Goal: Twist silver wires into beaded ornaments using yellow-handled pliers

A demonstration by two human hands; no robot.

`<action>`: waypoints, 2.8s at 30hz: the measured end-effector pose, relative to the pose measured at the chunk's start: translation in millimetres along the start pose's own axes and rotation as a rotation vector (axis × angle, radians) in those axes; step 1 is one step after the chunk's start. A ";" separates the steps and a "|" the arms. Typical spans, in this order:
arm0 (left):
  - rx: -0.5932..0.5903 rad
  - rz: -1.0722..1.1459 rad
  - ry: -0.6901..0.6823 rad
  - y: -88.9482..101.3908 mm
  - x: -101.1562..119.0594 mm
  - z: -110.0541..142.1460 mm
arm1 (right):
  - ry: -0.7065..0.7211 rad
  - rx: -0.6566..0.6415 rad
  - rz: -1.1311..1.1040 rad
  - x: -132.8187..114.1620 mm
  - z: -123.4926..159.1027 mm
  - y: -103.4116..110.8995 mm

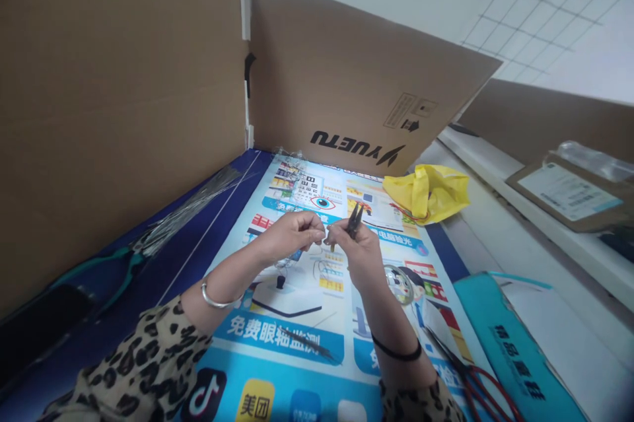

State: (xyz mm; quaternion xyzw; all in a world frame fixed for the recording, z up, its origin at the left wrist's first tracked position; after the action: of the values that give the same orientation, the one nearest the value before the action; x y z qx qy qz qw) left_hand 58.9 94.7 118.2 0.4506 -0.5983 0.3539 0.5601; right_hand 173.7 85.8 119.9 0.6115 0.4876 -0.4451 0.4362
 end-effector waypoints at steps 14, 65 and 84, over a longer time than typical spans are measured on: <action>0.588 -0.217 0.048 116.8 -68.7 35.6 | 0.016 0.246 0.450 60.0 5.7 50.7; 0.132 -0.781 -0.219 63.5 -93.6 20.9 | -0.124 -0.341 0.375 70.1 -3.8 -53.1; 0.086 -0.920 -0.217 49.6 -94.7 27.7 | -0.254 -0.440 0.469 66.4 93.1 -55.9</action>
State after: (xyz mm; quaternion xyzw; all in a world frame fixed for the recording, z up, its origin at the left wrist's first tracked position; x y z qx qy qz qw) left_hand -0.4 99.6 25.3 0.7260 -0.3766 0.0444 0.5737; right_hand 116.1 17.6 29.2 0.5379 0.3598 -0.2892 0.7054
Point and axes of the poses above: each hand's wrist, its own z-axis away from the middle knuckle, its own y-axis out of the back of the hand, x = y × z, the point moved 10 cm from there along -z, towards the middle knuckle, and after that the axes turned 8 degrees about x, right-handed, at the moved point
